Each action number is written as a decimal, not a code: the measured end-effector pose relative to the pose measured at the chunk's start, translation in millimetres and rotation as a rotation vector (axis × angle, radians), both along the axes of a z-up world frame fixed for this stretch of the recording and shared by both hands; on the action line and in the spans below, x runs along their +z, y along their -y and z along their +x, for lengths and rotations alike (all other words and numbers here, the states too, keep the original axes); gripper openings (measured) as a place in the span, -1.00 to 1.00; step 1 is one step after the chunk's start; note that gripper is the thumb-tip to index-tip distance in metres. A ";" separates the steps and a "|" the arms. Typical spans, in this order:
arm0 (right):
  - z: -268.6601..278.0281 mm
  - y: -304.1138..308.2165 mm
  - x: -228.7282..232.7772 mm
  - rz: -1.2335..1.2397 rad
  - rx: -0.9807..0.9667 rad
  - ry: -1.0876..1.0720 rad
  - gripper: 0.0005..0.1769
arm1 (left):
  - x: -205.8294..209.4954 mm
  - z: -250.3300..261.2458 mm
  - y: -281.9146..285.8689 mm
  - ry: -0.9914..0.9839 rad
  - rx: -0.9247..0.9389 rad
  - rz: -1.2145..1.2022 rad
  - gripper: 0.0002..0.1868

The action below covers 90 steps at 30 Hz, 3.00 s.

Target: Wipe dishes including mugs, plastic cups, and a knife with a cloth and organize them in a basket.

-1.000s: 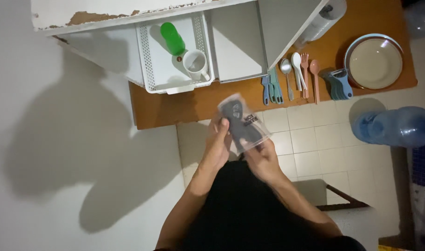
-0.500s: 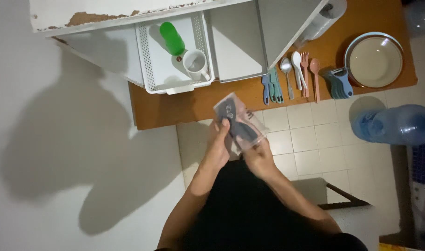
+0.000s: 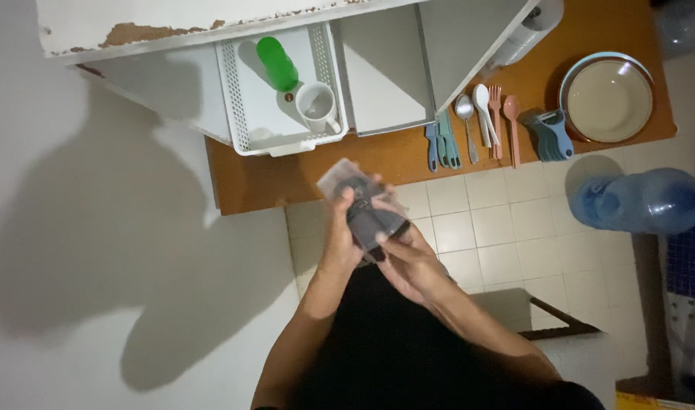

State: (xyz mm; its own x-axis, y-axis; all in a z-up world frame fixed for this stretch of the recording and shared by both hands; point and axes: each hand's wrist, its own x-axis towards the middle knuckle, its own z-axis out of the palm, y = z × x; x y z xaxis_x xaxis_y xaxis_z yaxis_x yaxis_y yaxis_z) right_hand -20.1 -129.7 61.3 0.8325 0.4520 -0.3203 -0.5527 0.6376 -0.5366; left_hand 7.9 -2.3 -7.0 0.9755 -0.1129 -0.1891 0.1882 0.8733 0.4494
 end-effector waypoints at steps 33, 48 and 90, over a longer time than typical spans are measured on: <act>29.2 -33.5 -1.0 -1.306 -0.138 1.029 -0.49 | -58.3 -18.2 -65.9 0.013 -0.283 0.621 -0.28; 111.5 33.8 -187.9 -1.244 -0.157 -0.005 -0.57 | -25.2 14.7 -31.6 -0.513 -0.323 0.462 -0.25; 117.8 -131.2 -24.6 -1.352 -0.152 0.870 -0.19 | -226.9 144.0 -167.6 -0.558 0.346 0.264 -0.52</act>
